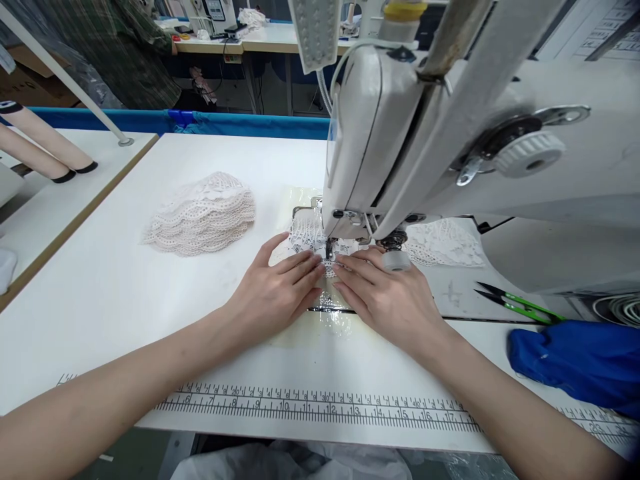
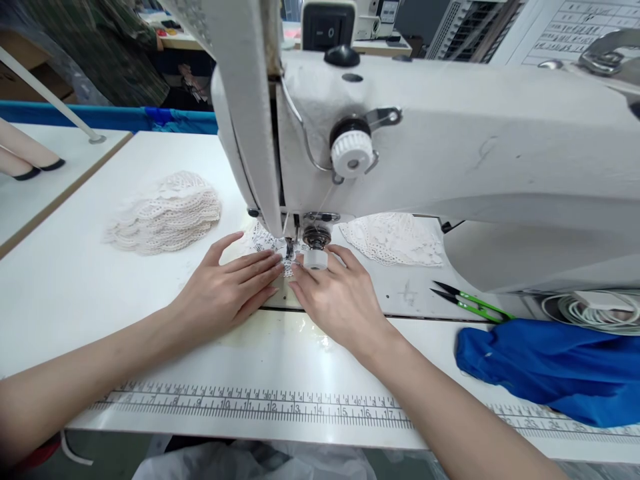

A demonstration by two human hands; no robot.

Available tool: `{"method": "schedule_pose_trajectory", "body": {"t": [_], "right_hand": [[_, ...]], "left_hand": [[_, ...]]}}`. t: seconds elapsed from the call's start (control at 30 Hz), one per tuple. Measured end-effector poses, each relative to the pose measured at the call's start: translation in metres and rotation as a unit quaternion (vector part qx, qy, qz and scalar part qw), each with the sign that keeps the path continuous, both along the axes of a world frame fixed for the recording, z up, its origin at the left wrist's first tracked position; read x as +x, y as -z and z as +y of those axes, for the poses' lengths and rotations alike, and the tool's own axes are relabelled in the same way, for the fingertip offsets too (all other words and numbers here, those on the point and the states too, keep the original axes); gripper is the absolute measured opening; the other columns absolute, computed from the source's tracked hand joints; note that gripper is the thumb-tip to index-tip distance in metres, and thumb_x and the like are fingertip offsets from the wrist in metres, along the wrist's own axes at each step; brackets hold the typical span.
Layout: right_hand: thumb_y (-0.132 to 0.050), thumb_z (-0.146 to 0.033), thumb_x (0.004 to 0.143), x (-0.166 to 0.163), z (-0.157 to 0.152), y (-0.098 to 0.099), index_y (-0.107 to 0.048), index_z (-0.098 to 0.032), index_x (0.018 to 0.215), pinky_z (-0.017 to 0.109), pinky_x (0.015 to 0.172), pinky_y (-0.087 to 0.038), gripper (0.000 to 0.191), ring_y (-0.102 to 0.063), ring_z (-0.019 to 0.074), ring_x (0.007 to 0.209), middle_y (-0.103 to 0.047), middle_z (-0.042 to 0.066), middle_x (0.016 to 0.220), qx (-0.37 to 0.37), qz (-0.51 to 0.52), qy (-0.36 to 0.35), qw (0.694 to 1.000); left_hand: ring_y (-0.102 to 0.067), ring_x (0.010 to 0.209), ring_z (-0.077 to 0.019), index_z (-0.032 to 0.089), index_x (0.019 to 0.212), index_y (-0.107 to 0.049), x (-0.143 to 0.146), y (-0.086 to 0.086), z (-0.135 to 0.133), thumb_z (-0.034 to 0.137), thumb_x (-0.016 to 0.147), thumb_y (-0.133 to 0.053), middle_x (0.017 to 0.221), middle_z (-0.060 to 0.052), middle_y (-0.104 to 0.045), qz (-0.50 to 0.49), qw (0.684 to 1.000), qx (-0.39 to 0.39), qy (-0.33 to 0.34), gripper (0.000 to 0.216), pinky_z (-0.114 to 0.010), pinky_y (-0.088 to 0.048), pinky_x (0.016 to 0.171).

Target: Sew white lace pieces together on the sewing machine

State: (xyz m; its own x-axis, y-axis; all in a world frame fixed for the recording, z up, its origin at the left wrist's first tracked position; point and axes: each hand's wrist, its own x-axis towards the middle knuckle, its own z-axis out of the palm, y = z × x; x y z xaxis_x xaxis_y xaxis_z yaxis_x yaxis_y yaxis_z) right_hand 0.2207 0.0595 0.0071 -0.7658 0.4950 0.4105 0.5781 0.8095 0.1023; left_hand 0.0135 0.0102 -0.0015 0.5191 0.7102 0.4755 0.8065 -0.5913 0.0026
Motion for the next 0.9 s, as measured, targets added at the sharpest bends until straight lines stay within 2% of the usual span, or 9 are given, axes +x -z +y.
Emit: {"method": "schedule_pose_trajectory", "body": {"t": [0.1, 0.33, 0.43, 0.6, 0.9], "right_hand": [[-0.048, -0.026, 0.096, 0.0, 0.001, 0.0, -0.072, -0.016, 0.103, 0.034, 0.085, -0.046, 0.026, -0.066, 0.0181, 0.082, -0.075, 0.005, 0.09, 0.003, -0.004, 0.006, 1.0], [-0.047, -0.028, 0.097, 0.0, 0.003, 0.002, -0.072, -0.017, 0.107, 0.036, 0.09, -0.045, 0.029, -0.066, 0.0212, 0.093, -0.075, 0.003, 0.076, 0.012, -0.013, 0.022, 1.0], [-0.047, -0.029, 0.097, 0.0, 0.004, 0.003, -0.072, -0.018, 0.107, 0.035, 0.09, -0.045, 0.028, -0.065, 0.0217, 0.098, -0.076, 0.004, 0.082, 0.024, -0.015, 0.023, 0.999], [-0.048, -0.031, 0.097, -0.001, 0.007, 0.007, -0.07, -0.019, 0.108, 0.037, 0.095, -0.043, 0.027, -0.063, 0.02, 0.1, -0.072, 0.002, 0.111, 0.034, -0.008, 0.019, 0.999], [-0.046, -0.033, 0.098, 0.0, 0.009, 0.01, -0.067, -0.016, 0.114, 0.038, 0.095, -0.042, 0.031, -0.06, 0.0218, 0.104, -0.071, 0.002, 0.114, 0.043, -0.029, 0.023, 0.998]], "left_hand": [[-0.066, 0.108, -0.0219, 0.017, 0.117, -0.065, -0.001, 0.001, 0.002, 0.022, 0.095, -0.049, 0.115, -0.008, -0.07, 0.0, 1.0, -0.007, -0.005, 0.027, -0.053, -0.031, 0.113], [-0.066, 0.108, -0.0224, 0.017, 0.119, -0.064, -0.001, 0.001, 0.007, 0.023, 0.095, -0.05, 0.116, -0.007, -0.069, -0.007, 1.0, -0.015, -0.008, 0.028, -0.054, -0.03, 0.114], [-0.066, 0.108, -0.0219, 0.017, 0.118, -0.064, -0.002, 0.002, 0.01, 0.024, 0.096, -0.047, 0.117, -0.008, -0.068, 0.007, 1.0, -0.013, -0.014, 0.029, -0.054, -0.031, 0.113], [-0.066, 0.109, -0.0215, 0.016, 0.117, -0.064, -0.002, 0.003, 0.013, 0.025, 0.097, -0.045, 0.116, -0.008, -0.069, 0.006, 1.0, -0.009, -0.017, 0.029, -0.054, -0.031, 0.113], [-0.063, 0.113, -0.0227, 0.016, 0.119, -0.063, -0.002, 0.005, 0.015, 0.028, 0.097, -0.046, 0.12, -0.009, -0.067, -0.002, 0.999, -0.026, -0.025, 0.03, -0.055, -0.028, 0.115]]}}
